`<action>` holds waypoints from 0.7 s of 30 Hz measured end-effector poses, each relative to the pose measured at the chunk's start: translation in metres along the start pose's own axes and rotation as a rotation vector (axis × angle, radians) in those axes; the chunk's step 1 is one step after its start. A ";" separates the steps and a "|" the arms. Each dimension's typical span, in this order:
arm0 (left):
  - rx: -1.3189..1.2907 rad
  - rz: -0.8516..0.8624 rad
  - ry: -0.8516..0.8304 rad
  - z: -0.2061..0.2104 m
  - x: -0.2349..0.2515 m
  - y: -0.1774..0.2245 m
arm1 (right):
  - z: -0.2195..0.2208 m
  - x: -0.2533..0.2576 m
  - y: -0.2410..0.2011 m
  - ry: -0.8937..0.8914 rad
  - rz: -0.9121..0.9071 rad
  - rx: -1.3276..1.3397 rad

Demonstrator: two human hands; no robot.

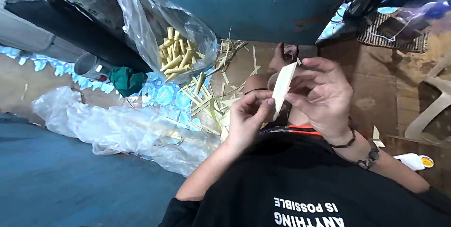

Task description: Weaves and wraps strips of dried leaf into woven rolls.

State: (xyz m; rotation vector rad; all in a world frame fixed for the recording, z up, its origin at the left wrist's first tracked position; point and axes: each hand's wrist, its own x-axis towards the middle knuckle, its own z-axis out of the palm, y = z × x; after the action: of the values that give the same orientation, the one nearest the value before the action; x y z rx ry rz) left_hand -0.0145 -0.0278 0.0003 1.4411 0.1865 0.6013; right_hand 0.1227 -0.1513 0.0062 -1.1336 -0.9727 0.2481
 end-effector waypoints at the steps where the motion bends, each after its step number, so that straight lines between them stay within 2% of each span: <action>1: 0.003 -0.007 0.002 0.000 -0.001 -0.001 | 0.000 0.000 0.000 0.014 -0.003 -0.003; 7: -0.065 -0.001 -0.085 0.002 -0.003 0.002 | -0.003 -0.002 0.006 0.004 -0.234 -0.226; 13: 0.024 0.043 0.025 0.002 -0.001 -0.005 | -0.005 -0.002 0.002 -0.110 -0.071 -0.191; 18: 0.241 0.159 0.002 0.002 -0.001 -0.007 | -0.004 -0.003 0.006 -0.069 -0.159 -0.389; 21: 0.242 0.197 0.028 0.003 0.001 -0.008 | -0.002 -0.005 0.002 -0.098 -0.003 -0.195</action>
State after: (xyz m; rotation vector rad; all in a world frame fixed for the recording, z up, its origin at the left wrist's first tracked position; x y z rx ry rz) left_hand -0.0107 -0.0298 -0.0066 1.6981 0.1431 0.7800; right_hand 0.1219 -0.1551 0.0014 -1.3073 -1.1034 0.2111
